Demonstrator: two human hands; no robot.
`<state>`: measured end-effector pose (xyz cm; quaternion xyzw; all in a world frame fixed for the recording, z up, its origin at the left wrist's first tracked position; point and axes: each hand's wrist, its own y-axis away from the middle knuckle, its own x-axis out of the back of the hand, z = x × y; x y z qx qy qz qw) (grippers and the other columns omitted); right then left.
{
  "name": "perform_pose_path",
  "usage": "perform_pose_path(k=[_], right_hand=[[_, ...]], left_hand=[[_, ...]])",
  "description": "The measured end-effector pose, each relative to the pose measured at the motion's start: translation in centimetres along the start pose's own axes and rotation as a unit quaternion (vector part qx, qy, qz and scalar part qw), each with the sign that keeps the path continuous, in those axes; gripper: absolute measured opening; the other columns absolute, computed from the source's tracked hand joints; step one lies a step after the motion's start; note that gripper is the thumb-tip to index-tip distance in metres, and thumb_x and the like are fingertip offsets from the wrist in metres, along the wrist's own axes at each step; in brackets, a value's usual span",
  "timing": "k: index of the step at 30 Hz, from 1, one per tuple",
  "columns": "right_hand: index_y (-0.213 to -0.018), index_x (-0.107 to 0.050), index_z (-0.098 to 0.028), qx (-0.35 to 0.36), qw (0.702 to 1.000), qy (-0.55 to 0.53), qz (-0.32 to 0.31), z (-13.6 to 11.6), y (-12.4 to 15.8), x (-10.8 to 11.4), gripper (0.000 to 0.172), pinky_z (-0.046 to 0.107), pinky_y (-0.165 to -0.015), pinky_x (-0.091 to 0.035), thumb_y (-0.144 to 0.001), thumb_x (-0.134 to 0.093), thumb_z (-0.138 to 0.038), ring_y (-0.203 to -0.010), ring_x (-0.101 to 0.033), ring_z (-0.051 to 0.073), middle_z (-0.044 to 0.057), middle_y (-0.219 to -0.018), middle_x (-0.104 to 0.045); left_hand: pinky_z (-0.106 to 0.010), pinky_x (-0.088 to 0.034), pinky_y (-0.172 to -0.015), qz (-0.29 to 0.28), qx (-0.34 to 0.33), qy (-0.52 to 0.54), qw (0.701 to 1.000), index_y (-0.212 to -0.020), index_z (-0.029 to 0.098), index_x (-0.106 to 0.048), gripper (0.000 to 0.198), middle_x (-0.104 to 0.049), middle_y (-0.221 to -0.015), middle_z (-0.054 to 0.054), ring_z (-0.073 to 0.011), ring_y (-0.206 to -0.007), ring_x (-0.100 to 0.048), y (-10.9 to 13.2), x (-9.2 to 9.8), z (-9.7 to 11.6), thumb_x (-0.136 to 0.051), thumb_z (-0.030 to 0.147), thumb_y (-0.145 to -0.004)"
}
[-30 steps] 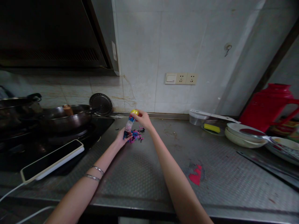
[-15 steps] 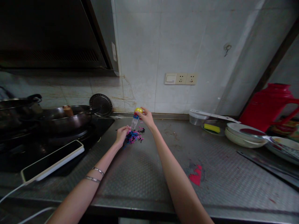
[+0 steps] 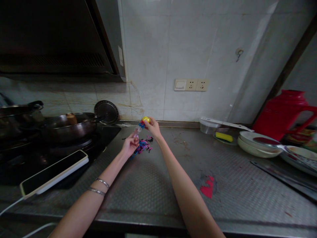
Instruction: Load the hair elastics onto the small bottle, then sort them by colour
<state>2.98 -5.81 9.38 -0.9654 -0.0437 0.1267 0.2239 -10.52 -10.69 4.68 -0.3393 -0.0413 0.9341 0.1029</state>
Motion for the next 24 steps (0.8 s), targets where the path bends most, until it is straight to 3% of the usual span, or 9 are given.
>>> perform_pose_path(k=[5,14,20,24], right_hand=[[-0.107,-0.052,-0.02,0.007,0.998,0.013,-0.068,-0.2,0.6,-0.7,0.042,0.026,-0.069,-0.051,-0.071,-0.059,-0.039,-0.081,-0.06,0.013,0.004,-0.099,-0.062],[-0.114,-0.049,-0.021,0.004,0.993,0.026,-0.119,-2.3,1.2,-0.1,0.048,0.026,-0.065,-0.052,-0.072,-0.058,-0.042,-0.083,-0.059,0.014,0.003,-0.097,-0.063],[-0.112,-0.052,-0.02,-0.006,0.992,0.023,-0.128,-2.7,1.3,0.1,0.046,0.027,-0.068,-0.052,-0.071,-0.06,-0.04,-0.084,-0.06,0.014,0.004,-0.096,-0.064],[-0.114,-0.051,-0.018,0.001,0.994,0.024,-0.103,-2.6,1.0,0.2,0.05,0.029,-0.071,-0.052,-0.07,-0.062,-0.039,-0.085,-0.061,0.015,0.005,-0.097,-0.064]], left_hand=[[-0.015,-0.033,-0.038,-0.067,0.051,0.05,0.995,-0.115,0.027,-0.049,0.072,-0.046,-0.06,0.005,-0.0039,-0.039,-0.038,0.9,-0.7,0.6,-0.04,-0.003,-0.05],[-0.017,-0.031,-0.035,-0.171,0.112,-0.008,0.979,-0.106,0.024,-0.05,0.057,-0.05,-0.067,0.003,-0.0048,-0.036,-0.042,1.3,0.0,0.4,-0.043,-0.001,-0.056],[-0.016,-0.029,-0.034,-0.173,0.127,-0.001,0.977,-0.086,0.018,-0.053,0.035,-0.041,-0.057,0.005,-0.0043,-0.033,-0.037,1.4,-0.2,0.4,-0.044,0.0,-0.056],[-0.015,-0.03,-0.035,-0.144,0.122,0.019,0.982,-0.09,0.018,-0.053,0.04,-0.041,-0.058,0.005,-0.0032,-0.034,-0.037,1.4,-0.5,0.6,-0.043,-0.001,-0.057]])
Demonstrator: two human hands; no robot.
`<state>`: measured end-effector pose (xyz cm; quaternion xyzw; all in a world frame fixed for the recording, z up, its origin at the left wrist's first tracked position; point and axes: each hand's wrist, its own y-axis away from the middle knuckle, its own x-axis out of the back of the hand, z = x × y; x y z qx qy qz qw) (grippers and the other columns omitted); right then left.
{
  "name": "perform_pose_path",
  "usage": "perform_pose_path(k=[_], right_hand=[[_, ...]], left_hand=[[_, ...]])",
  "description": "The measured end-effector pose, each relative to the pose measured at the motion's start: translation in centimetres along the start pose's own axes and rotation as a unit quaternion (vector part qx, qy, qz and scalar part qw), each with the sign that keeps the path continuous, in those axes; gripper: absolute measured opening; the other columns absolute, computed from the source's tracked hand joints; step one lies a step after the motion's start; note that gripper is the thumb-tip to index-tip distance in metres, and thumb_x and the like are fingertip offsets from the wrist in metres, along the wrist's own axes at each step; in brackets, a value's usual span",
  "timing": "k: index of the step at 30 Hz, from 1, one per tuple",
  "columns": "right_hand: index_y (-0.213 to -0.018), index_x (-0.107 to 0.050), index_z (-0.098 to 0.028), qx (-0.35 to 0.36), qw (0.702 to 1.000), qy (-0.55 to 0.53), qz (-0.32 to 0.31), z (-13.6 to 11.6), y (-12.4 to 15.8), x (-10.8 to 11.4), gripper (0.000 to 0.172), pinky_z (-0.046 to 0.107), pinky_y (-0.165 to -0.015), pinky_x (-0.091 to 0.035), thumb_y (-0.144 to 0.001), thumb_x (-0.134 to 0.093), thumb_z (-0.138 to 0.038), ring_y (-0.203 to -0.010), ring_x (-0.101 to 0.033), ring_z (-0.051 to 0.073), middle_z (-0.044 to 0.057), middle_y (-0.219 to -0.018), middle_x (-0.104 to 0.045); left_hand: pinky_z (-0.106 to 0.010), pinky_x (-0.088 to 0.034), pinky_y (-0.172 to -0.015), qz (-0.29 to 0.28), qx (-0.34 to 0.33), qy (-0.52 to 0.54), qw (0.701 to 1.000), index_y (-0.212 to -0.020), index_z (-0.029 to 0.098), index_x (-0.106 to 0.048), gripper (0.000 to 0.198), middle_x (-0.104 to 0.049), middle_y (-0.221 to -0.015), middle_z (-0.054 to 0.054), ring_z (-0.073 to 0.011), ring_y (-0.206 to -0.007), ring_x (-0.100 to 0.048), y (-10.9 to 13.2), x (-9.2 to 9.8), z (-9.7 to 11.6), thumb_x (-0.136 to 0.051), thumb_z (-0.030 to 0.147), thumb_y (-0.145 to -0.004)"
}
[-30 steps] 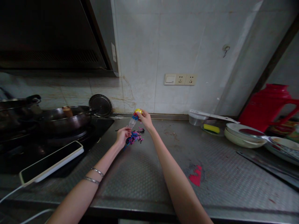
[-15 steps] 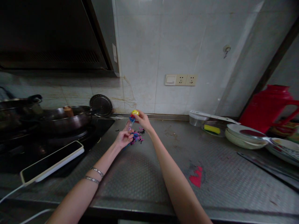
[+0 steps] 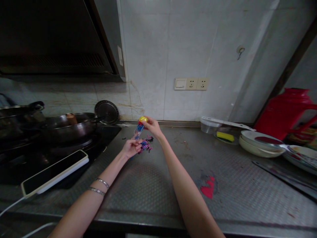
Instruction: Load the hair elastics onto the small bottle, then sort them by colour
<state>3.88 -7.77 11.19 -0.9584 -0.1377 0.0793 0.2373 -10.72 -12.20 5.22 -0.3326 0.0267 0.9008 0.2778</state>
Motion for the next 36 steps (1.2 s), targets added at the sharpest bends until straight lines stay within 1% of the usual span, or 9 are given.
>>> perform_pose_path(k=[4,7,10,12,15,20,26,31,36], right_hand=[[-0.119,-0.049,-0.018,0.037,0.998,0.02,0.044,0.1,-0.6,0.2,0.056,0.03,-0.075,-0.052,-0.068,-0.064,-0.036,-0.087,-0.061,0.015,0.006,-0.103,-0.062],[-0.119,-0.05,-0.019,0.078,0.994,0.05,0.063,-0.2,-1.0,0.4,0.056,0.031,-0.081,-0.05,-0.067,-0.065,-0.033,-0.091,-0.06,0.016,0.005,-0.106,-0.061],[-0.118,-0.052,-0.021,0.096,0.992,0.063,0.059,-0.8,-1.0,0.5,0.055,0.033,-0.085,-0.048,-0.066,-0.067,-0.031,-0.092,-0.059,0.016,0.005,-0.106,-0.061],[-0.117,-0.053,-0.021,0.095,0.993,0.062,0.044,-0.9,-0.9,0.5,0.054,0.033,-0.085,-0.048,-0.066,-0.067,-0.031,-0.091,-0.06,0.016,0.005,-0.105,-0.062],[-0.116,-0.054,-0.021,0.091,0.994,0.059,0.02,-0.7,-0.8,0.3,0.053,0.033,-0.084,-0.048,-0.066,-0.067,-0.031,-0.089,-0.061,0.015,0.005,-0.103,-0.063],[-0.116,-0.054,-0.019,0.089,0.992,0.09,0.007,0.2,-0.8,-0.1,0.054,0.034,-0.082,-0.049,-0.066,-0.067,-0.032,-0.086,-0.061,0.015,0.005,-0.102,-0.063],[-0.118,-0.053,-0.022,0.087,0.99,0.108,0.012,0.3,-0.7,0.0,0.054,0.034,-0.082,-0.049,-0.067,-0.066,-0.031,-0.089,-0.06,0.016,0.004,-0.103,-0.063],[-0.119,-0.053,-0.021,0.088,0.99,0.11,0.012,0.5,-0.7,0.1,0.055,0.034,-0.082,-0.048,-0.066,-0.066,-0.031,-0.087,-0.06,0.016,0.005,-0.101,-0.064],[-0.12,-0.052,-0.019,0.08,0.991,0.103,0.01,0.9,-0.8,0.0,0.056,0.034,-0.082,-0.048,-0.066,-0.066,-0.03,-0.088,-0.061,0.016,0.006,-0.101,-0.064]], left_hand=[[-0.016,-0.036,-0.036,0.041,-0.014,0.033,0.998,-0.093,0.018,-0.053,0.043,-0.044,-0.059,0.004,-0.0042,-0.037,-0.04,-0.3,0.4,0.1,-0.041,-0.001,-0.056],[-0.017,-0.042,-0.038,0.094,-0.017,0.066,0.993,-0.09,0.016,-0.053,0.039,-0.048,-0.06,0.002,-0.0056,-0.039,-0.045,-0.7,1.0,0.0,-0.041,-0.002,-0.058],[-0.018,-0.046,-0.04,0.159,-0.009,0.086,0.983,-0.092,0.013,-0.052,0.037,-0.057,-0.069,-0.003,-0.009,-0.047,-0.055,-1.2,1.4,0.0,-0.041,-0.002,-0.06],[-0.018,-0.048,-0.041,0.2,-0.008,0.099,0.975,-0.09,0.012,-0.052,0.032,-0.059,-0.073,-0.007,-0.0142,-0.059,-0.062,-1.4,1.5,-0.1,-0.041,-0.001,-0.062],[-0.021,-0.051,-0.045,0.238,-0.008,0.122,0.964,-0.084,0.011,-0.052,0.022,-0.061,-0.077,-0.012,-0.0215,-0.075,-0.064,-1.7,1.6,-0.1,-0.042,0.004,-0.066],[-0.023,-0.051,-0.042,0.262,0.014,0.117,0.958,-0.089,0.009,-0.053,0.02,-0.063,-0.085,-0.017,-0.0242,-0.077,-0.065,-1.8,2.0,-0.2,-0.041,0.012,-0.073],[-0.022,-0.052,-0.044,0.246,0.02,0.094,0.965,-0.094,0.009,-0.054,0.023,-0.064,-0.083,-0.015,-0.0223,-0.074,-0.066,-1.9,2.4,-0.4,-0.041,0.014,-0.075],[-0.025,-0.054,-0.047,0.266,0.009,0.108,0.958,-0.094,0.01,-0.053,0.023,-0.064,-0.078,-0.013,-0.0234,-0.075,-0.066,-2.1,2.6,-0.5,-0.04,0.013,-0.076],[-0.025,-0.054,-0.047,0.275,0.013,0.118,0.954,-0.093,0.009,-0.053,0.022,-0.063,-0.079,-0.013,-0.0232,-0.076,-0.065,-2.3,2.6,-0.6,-0.039,0.011,-0.077]])
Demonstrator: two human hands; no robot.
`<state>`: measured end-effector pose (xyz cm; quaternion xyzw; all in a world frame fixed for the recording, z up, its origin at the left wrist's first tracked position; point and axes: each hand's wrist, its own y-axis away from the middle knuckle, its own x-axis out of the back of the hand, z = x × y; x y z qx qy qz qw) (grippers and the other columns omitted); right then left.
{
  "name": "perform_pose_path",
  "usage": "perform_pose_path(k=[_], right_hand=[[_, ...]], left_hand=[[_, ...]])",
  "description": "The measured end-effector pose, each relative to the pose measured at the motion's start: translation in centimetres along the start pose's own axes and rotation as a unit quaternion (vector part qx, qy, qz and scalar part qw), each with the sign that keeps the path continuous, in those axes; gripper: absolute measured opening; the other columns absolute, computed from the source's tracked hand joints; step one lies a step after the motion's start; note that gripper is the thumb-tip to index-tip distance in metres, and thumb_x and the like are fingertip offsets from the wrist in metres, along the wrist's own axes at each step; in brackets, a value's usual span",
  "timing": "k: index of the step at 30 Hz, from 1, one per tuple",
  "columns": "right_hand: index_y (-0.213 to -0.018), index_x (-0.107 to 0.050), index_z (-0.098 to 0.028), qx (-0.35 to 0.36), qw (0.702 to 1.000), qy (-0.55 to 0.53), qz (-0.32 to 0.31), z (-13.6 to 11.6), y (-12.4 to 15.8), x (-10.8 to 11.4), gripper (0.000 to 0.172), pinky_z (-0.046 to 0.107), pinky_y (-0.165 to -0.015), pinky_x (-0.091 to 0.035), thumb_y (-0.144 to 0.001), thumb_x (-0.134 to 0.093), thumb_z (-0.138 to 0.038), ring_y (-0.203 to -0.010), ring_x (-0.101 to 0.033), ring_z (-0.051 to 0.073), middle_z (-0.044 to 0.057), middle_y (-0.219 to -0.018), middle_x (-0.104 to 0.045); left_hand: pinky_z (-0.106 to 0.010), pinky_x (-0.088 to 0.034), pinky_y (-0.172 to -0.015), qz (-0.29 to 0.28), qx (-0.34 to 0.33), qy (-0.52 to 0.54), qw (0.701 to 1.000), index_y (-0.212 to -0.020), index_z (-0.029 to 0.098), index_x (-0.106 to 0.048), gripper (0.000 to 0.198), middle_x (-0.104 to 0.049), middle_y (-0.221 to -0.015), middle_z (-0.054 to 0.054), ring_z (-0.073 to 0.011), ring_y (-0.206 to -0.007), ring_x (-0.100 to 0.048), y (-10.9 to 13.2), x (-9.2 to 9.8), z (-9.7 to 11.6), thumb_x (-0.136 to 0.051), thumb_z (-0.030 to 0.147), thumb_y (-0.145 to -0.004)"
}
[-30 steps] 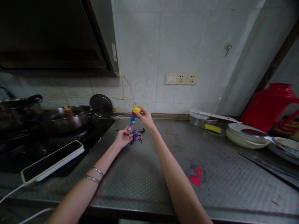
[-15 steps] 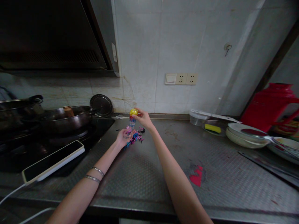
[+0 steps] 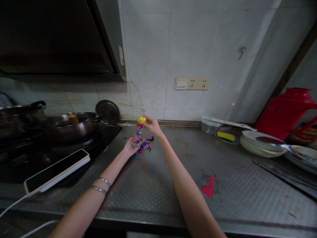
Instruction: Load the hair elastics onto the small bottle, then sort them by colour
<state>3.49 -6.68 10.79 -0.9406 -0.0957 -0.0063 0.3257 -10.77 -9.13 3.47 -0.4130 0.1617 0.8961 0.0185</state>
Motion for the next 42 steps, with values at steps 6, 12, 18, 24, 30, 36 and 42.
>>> perform_pose_path(k=[6,12,18,24,30,36,42], right_hand=[[-0.118,-0.053,-0.019,-0.005,1.0,0.011,0.011,0.0,0.1,0.0,0.056,0.032,-0.08,-0.049,-0.065,-0.067,-0.031,-0.087,-0.06,0.016,0.005,-0.104,-0.063],[-0.119,-0.052,-0.02,-0.002,1.0,0.02,0.014,0.2,0.1,0.2,0.055,0.032,-0.081,-0.048,-0.067,-0.065,-0.03,-0.085,-0.06,0.015,0.005,-0.102,-0.064],[-0.117,-0.054,-0.019,-0.01,1.0,0.006,0.012,-0.4,0.2,0.0,0.054,0.031,-0.08,-0.048,-0.065,-0.066,-0.031,-0.083,-0.06,0.015,0.005,-0.097,-0.064],[-0.117,-0.054,-0.02,-0.01,1.0,0.016,0.021,-0.1,0.1,-0.3,0.055,0.031,-0.078,-0.048,-0.065,-0.067,-0.033,-0.084,-0.06,0.015,0.006,-0.099,-0.063],[-0.119,-0.053,-0.018,-0.014,0.998,0.051,0.031,0.6,0.0,-0.1,0.057,0.032,-0.08,-0.047,-0.066,-0.066,-0.035,-0.082,-0.06,0.015,0.007,-0.1,-0.062],[-0.12,-0.051,-0.018,-0.016,0.998,0.052,0.031,1.0,0.0,-0.1,0.057,0.03,-0.078,-0.048,-0.068,-0.065,-0.035,-0.082,-0.061,0.014,0.006,-0.1,-0.062],[-0.12,-0.051,-0.017,-0.015,0.996,0.082,0.035,1.5,0.0,-0.1,0.057,0.03,-0.078,-0.048,-0.068,-0.065,-0.034,-0.084,-0.061,0.016,0.008,-0.101,-0.062]], left_hand=[[-0.025,-0.055,-0.047,0.016,-0.008,-0.011,1.0,-0.085,0.009,-0.054,0.017,-0.063,-0.077,-0.013,-0.0236,-0.075,-0.066,0.3,-0.3,-0.1,-0.039,0.011,-0.077],[-0.027,-0.056,-0.053,0.008,-0.013,0.0,1.0,-0.092,0.008,-0.056,0.022,-0.064,-0.08,-0.013,-0.0228,-0.076,-0.065,0.1,-0.2,-0.2,-0.039,0.009,-0.077],[-0.025,-0.056,-0.052,0.026,-0.006,0.002,1.0,-0.094,0.008,-0.056,0.024,-0.064,-0.076,-0.012,-0.0216,-0.073,-0.065,0.6,-0.7,-0.1,-0.041,0.007,-0.076],[-0.024,-0.056,-0.051,0.018,-0.005,0.003,1.0,-0.092,0.007,-0.056,0.024,-0.064,-0.077,-0.012,-0.02,-0.071,-0.065,1.0,-0.9,-0.1,-0.039,0.005,-0.075],[-0.028,-0.058,-0.057,0.007,-0.015,0.009,1.0,-0.093,0.008,-0.057,0.025,-0.065,-0.078,-0.012,-0.0212,-0.073,-0.065,0.2,-0.3,-0.1,-0.04,0.006,-0.075],[-0.028,-0.058,-0.059,0.018,-0.022,0.018,0.999,-0.094,0.007,-0.056,0.026,-0.064,-0.073,-0.011,-0.0207,-0.071,-0.066,-0.4,0.0,-0.1,-0.039,0.003,-0.074],[-0.028,-0.057,-0.057,0.036,-0.022,0.029,0.999,-0.09,0.006,-0.057,0.023,-0.064,-0.071,-0.011,-0.0205,-0.069,-0.065,-0.2,-0.3,-0.2,-0.04,0.004,-0.075]])
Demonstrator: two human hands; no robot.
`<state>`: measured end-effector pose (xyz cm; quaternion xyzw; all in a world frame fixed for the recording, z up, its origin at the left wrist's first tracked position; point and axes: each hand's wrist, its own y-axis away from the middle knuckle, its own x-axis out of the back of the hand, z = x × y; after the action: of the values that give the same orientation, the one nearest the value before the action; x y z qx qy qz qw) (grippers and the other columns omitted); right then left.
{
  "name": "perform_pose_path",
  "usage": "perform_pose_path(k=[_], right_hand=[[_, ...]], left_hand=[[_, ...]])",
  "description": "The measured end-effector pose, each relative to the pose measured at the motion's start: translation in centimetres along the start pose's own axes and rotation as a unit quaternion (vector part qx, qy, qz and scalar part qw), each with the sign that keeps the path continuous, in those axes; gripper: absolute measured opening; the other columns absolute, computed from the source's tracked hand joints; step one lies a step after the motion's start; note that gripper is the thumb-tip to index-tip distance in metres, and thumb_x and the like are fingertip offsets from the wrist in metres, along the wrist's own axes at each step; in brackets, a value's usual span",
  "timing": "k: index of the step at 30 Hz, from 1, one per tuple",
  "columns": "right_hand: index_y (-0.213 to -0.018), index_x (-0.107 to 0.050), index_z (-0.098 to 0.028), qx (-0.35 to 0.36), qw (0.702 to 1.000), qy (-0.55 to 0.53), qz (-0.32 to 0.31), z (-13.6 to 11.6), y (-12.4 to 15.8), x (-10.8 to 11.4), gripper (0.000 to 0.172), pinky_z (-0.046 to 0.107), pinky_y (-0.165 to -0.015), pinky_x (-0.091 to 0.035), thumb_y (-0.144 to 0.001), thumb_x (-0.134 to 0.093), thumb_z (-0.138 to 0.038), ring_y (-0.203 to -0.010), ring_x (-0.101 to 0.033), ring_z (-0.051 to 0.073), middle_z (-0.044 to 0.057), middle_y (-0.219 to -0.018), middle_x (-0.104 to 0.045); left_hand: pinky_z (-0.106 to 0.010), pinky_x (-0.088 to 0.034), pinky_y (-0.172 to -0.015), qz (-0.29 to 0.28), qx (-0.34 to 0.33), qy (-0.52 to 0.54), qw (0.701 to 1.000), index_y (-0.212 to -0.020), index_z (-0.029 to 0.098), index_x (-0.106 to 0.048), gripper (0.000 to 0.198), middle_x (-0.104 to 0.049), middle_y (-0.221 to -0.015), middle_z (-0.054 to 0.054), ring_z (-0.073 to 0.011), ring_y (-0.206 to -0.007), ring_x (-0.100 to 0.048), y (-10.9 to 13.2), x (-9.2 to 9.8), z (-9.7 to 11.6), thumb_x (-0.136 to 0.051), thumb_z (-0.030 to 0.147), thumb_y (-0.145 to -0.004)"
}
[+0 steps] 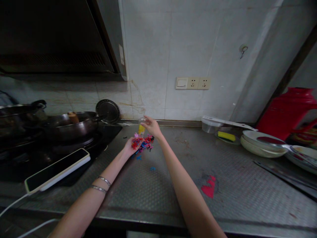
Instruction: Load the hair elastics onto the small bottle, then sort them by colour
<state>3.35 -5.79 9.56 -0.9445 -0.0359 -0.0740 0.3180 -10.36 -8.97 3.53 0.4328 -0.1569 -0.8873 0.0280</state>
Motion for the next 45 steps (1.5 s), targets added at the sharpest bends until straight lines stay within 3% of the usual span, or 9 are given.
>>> perform_pose_path(k=[11,16,19,23,26,32,35,40,45], right_hand=[[-0.121,-0.05,-0.019,-0.033,0.997,-0.074,0.009,0.7,-0.3,0.2,0.057,0.031,-0.079,-0.048,-0.067,-0.065,-0.033,-0.081,-0.062,0.014,0.008,-0.103,-0.061],[-0.12,-0.049,-0.019,-0.045,0.989,-0.143,0.005,0.1,-0.3,0.4,0.059,0.029,-0.076,-0.049,-0.065,-0.066,-0.032,-0.08,-0.061,0.013,0.006,-0.103,-0.06],[-0.12,-0.049,-0.018,-0.064,0.983,-0.169,-0.03,-0.4,0.0,0.5,0.06,0.029,-0.073,-0.05,-0.065,-0.066,-0.033,-0.077,-0.061,0.013,0.005,-0.097,-0.062],[-0.118,-0.051,-0.015,-0.082,0.976,-0.189,-0.066,-0.7,0.4,0.3,0.059,0.03,-0.07,-0.051,-0.065,-0.067,-0.034,-0.073,-0.06,0.013,0.002,-0.084,-0.063],[-0.117,-0.052,-0.015,-0.076,0.979,-0.184,-0.043,-0.6,0.4,0.3,0.058,0.029,-0.07,-0.05,-0.064,-0.067,-0.034,-0.071,-0.06,0.012,0.001,-0.08,-0.063],[-0.12,-0.049,-0.016,-0.063,0.984,-0.166,0.023,-0.7,-0.3,1.4,0.059,0.029,-0.074,-0.049,-0.066,-0.065,-0.033,-0.076,-0.06,0.013,0.005,-0.093,-0.062],[-0.12,-0.049,-0.019,-0.043,0.986,-0.154,0.038,-0.9,-0.5,1.9,0.06,0.029,-0.077,-0.048,-0.065,-0.066,-0.033,-0.083,-0.06,0.014,0.007,-0.102,-0.06],[-0.121,-0.049,-0.02,-0.015,0.99,-0.136,0.022,-1.2,-0.6,1.9,0.06,0.031,-0.081,-0.047,-0.064,-0.067,-0.031,-0.085,-0.06,0.014,0.007,-0.106,-0.058],[-0.12,-0.05,-0.019,-0.013,0.993,-0.118,-0.001,-1.2,-0.4,1.3,0.058,0.032,-0.082,-0.047,-0.065,-0.067,-0.027,-0.087,-0.06,0.015,0.007,-0.106,-0.058]], left_hand=[[-0.023,-0.054,-0.049,-0.073,0.036,-0.026,0.996,-0.089,0.008,-0.058,0.021,-0.064,-0.073,-0.01,-0.0169,-0.063,-0.064,0.6,0.4,0.7,-0.046,0.008,-0.072],[-0.017,-0.044,-0.036,-0.173,0.033,-0.053,0.983,-0.095,0.014,-0.057,0.033,-0.064,-0.087,-0.011,-0.0166,-0.064,-0.063,2.7,-0.3,0.6,-0.045,0.005,-0.065],[-0.015,-0.04,-0.035,-0.2,0.033,-0.059,0.978,-0.099,0.016,-0.056,0.042,-0.063,-0.092,-0.01,-0.0162,-0.065,-0.063,3.4,-0.4,0.3,-0.044,0.003,-0.061],[-0.017,-0.039,-0.033,-0.185,0.04,-0.084,0.978,-0.097,0.013,-0.055,0.042,-0.064,-0.085,-0.01,-0.0175,-0.062,-0.063,3.2,-0.4,0.1,-0.044,0.003,-0.058],[-0.018,-0.039,-0.032,-0.17,0.038,-0.093,0.98,-0.097,0.011,-0.054,0.041,-0.064,-0.082,-0.01,-0.0181,-0.061,-0.064,2.8,-0.2,0.2,-0.044,0.002,-0.059],[-0.018,-0.043,-0.034,-0.151,0.022,-0.077,0.985,-0.1,0.015,-0.052,0.043,-0.063,-0.073,-0.005,-0.0154,-0.055,-0.062,2.1,0.0,0.5,-0.044,0.0,-0.061],[-0.018,-0.047,-0.037,-0.11,0.027,-0.067,0.991,-0.095,0.013,-0.053,0.036,-0.063,-0.071,-0.005,-0.0138,-0.053,-0.062,2.2,-0.3,0.6,-0.044,-0.001,-0.063],[-0.017,-0.051,-0.043,-0.032,0.011,-0.059,0.998,-0.092,0.01,-0.055,0.032,-0.062,-0.068,-0.006,-0.0125,-0.052,-0.061,2.8,-1.1,0.6,-0.043,-0.003,-0.065],[-0.017,-0.051,-0.042,-0.028,0.014,-0.06,0.998,-0.095,0.009,-0.056,0.032,-0.063,-0.068,-0.007,-0.0125,-0.052,-0.062,3.0,-1.4,0.4,-0.042,-0.004,-0.068]])
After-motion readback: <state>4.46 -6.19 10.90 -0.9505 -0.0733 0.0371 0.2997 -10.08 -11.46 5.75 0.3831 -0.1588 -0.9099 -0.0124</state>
